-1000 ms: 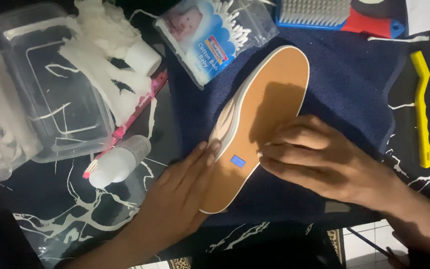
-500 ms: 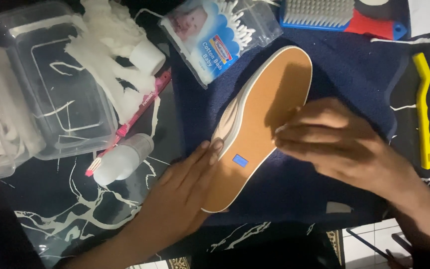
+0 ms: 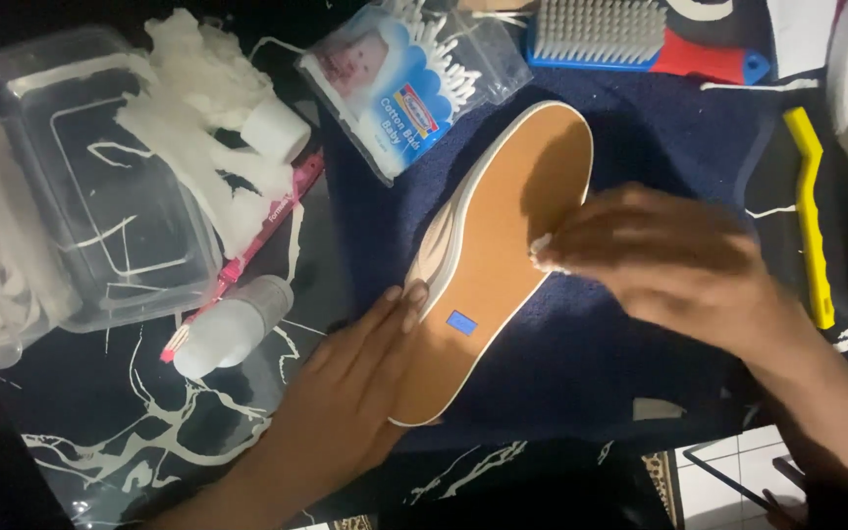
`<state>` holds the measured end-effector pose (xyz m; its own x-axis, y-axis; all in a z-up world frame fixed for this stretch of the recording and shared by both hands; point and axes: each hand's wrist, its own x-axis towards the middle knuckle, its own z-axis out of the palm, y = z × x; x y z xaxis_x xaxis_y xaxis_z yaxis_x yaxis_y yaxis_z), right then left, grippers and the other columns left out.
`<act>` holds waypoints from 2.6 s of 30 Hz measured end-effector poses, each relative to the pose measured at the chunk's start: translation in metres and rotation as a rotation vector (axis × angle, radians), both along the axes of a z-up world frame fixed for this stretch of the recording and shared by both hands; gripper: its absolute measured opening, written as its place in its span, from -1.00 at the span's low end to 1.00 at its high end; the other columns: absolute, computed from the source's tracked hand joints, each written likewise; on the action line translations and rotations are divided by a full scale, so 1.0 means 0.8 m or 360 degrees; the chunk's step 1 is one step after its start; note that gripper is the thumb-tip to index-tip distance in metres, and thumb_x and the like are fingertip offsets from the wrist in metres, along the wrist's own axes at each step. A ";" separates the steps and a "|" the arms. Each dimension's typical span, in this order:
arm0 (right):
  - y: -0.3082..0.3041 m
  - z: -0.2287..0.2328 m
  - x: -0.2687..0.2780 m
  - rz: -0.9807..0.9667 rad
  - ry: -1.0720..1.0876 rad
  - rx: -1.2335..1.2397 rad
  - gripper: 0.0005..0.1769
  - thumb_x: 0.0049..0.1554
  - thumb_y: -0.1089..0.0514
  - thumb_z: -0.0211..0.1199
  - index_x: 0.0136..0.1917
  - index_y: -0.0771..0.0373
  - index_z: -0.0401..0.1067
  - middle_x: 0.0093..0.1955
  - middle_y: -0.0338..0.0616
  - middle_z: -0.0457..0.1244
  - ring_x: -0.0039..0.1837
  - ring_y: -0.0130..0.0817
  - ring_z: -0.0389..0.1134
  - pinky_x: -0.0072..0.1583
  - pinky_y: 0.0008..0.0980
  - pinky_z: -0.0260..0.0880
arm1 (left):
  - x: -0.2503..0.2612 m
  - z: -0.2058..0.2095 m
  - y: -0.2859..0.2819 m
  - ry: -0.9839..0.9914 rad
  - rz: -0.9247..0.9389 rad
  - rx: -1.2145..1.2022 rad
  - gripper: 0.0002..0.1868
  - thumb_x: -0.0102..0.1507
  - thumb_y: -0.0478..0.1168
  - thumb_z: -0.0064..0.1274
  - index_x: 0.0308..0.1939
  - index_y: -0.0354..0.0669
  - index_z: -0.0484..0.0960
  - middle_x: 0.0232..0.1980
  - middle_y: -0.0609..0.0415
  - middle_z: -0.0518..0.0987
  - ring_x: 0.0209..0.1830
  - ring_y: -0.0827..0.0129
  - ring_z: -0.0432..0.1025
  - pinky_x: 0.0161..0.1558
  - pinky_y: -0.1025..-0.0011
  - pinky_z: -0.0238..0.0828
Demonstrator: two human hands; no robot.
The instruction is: Wiping the inner sole of a shoe with a cotton pad and cleaning solution to remove stains.
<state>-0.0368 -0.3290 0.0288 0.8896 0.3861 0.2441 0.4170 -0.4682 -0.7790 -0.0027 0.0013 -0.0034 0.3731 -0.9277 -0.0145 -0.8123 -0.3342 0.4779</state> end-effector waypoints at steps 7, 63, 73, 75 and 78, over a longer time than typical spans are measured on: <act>0.072 0.000 -0.005 0.0403 -0.0367 0.0094 -0.78 0.33 0.30 0.04 0.09 0.49 0.45 0.03 0.16 0.35 0.11 0.06 0.44 0.21 -0.03 0.50 | 0.002 0.001 -0.002 -0.0016 -0.0023 -0.0072 -0.31 0.41 -0.10 -0.17 0.53 -0.45 0.08 0.61 -0.30 0.20 0.63 -0.10 0.19 0.41 0.18 0.25; 0.026 -0.019 -0.022 -0.0378 -0.0476 0.0137 -0.72 -0.38 0.39 -0.09 -0.41 0.25 0.39 -0.58 -0.23 -0.06 -0.48 -0.38 -0.08 -0.27 -0.33 0.28 | 0.001 0.005 -0.004 0.0071 -0.0014 -0.0113 -0.08 0.38 0.10 0.05 0.58 -0.40 -0.03 0.65 -0.27 0.14 0.66 -0.11 0.12 0.39 0.15 0.26; 0.020 -0.016 -0.027 -0.0145 -0.0121 -0.0307 -0.64 0.11 0.43 0.32 0.15 0.19 0.48 0.05 -0.08 0.34 -0.15 -0.39 0.36 -0.01 -0.35 0.47 | 0.002 0.003 -0.002 0.0074 -0.0019 -0.0104 -0.19 0.36 -0.03 -0.07 0.57 -0.39 0.02 0.64 -0.27 0.15 0.65 -0.10 0.13 0.44 0.13 0.21; 0.013 -0.017 -0.021 -0.0237 0.0024 -0.0280 -0.49 0.05 0.56 0.29 0.22 0.21 0.46 0.06 -0.05 0.33 -0.20 -0.43 0.35 -0.16 -0.60 0.59 | 0.002 0.002 -0.001 0.0050 -0.0035 -0.0095 -0.20 0.36 -0.04 -0.11 0.56 -0.40 0.03 0.64 -0.28 0.15 0.65 -0.12 0.12 0.45 0.13 0.19; 0.018 -0.013 -0.008 -0.0649 -0.0460 -0.0572 -0.85 0.29 0.29 0.22 0.08 0.41 0.54 -0.06 0.03 0.28 -0.08 -0.12 0.29 -0.02 -0.14 0.17 | 0.002 0.003 -0.001 0.0167 -0.0026 -0.0126 -0.21 0.36 -0.10 -0.11 0.58 -0.39 -0.01 0.65 -0.30 0.12 0.66 -0.15 0.10 0.43 0.08 0.20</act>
